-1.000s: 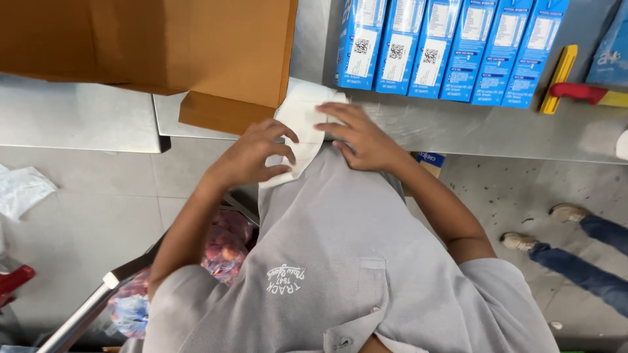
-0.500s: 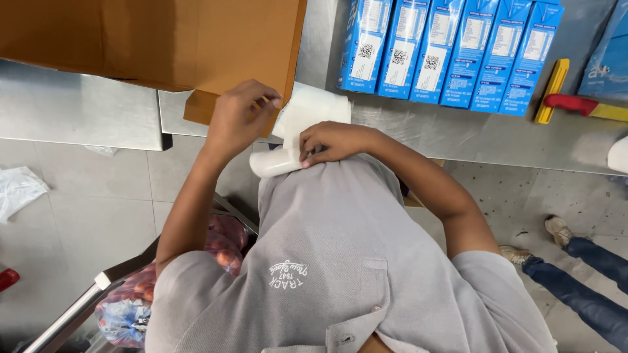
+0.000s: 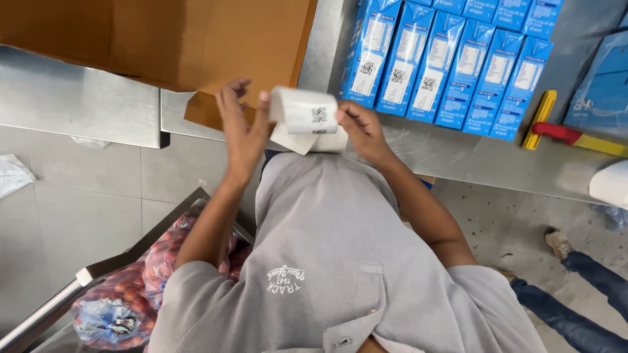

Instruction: Packing milk cartons into a cardboard box and applying QR code labels to the products.

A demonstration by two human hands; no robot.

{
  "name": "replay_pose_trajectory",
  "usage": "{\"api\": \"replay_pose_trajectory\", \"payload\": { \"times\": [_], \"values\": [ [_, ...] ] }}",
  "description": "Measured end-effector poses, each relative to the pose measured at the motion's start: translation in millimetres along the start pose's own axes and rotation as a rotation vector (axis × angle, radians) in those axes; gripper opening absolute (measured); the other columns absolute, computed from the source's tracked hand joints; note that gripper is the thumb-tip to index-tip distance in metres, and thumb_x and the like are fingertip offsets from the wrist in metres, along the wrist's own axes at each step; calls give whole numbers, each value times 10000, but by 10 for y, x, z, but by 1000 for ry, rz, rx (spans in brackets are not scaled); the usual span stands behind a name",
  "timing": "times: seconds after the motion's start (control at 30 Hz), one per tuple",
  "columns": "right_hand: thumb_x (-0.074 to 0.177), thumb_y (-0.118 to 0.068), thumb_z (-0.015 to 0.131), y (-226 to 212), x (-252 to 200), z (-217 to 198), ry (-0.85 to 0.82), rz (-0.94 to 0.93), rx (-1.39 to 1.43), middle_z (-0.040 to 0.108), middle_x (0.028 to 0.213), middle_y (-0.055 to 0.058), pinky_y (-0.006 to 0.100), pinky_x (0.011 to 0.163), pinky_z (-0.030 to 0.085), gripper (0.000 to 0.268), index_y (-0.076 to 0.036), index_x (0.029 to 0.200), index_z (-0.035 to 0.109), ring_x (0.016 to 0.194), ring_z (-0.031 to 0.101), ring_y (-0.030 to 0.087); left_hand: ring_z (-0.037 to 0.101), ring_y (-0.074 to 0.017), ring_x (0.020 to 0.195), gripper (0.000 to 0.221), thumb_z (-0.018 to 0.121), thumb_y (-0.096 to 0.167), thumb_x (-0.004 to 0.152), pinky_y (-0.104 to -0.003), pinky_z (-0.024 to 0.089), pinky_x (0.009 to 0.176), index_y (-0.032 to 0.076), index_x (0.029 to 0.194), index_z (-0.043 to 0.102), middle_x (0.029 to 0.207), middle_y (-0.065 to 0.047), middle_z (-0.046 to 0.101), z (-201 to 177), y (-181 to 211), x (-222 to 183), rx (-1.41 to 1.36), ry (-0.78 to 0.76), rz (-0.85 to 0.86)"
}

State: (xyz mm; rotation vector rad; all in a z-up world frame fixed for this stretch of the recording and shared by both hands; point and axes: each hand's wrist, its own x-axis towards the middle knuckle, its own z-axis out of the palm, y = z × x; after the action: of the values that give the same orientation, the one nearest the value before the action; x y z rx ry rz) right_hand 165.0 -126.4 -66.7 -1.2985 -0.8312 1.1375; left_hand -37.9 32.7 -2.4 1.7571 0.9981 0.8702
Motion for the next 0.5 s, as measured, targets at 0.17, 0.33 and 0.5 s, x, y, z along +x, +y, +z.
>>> {"api": "replay_pose_trajectory", "payload": {
  "times": [0.17, 0.33, 0.5],
  "values": [
    [1134, -206, 521, 38, -14, -79, 129, 57, 313, 669, 1021, -3, 279, 903, 543, 202, -47, 1071, 630, 942, 620, 65, 566, -133, 1005, 171, 642, 150, 1052, -297, 482, 949, -12, 1080, 593, 1045, -48, 602, 408, -248, -253, -387, -161, -168],
    [1177, -210, 588, 18, 8, -77, 389, 106, 244, 637, 956, 24, 273, 761, 446, 235, 6, 1140, 675, 831, 522, 69, 567, -149, 989, 147, 711, 17, 957, -300, 467, 950, -48, 1067, 638, 1020, -76, 633, 537, -75, -308, -476, -340, -68],
    [919, -97, 831, -826, -12, 181, 512, -573, -1011, 657, 1010, 127, 329, 785, 517, 239, -18, 1119, 727, 907, 626, 228, 635, -120, 898, 125, 675, -33, 986, -275, 540, 858, -53, 1109, 675, 994, -73, 673, 540, 38, -271, -357, -256, -93]
  ]
}}
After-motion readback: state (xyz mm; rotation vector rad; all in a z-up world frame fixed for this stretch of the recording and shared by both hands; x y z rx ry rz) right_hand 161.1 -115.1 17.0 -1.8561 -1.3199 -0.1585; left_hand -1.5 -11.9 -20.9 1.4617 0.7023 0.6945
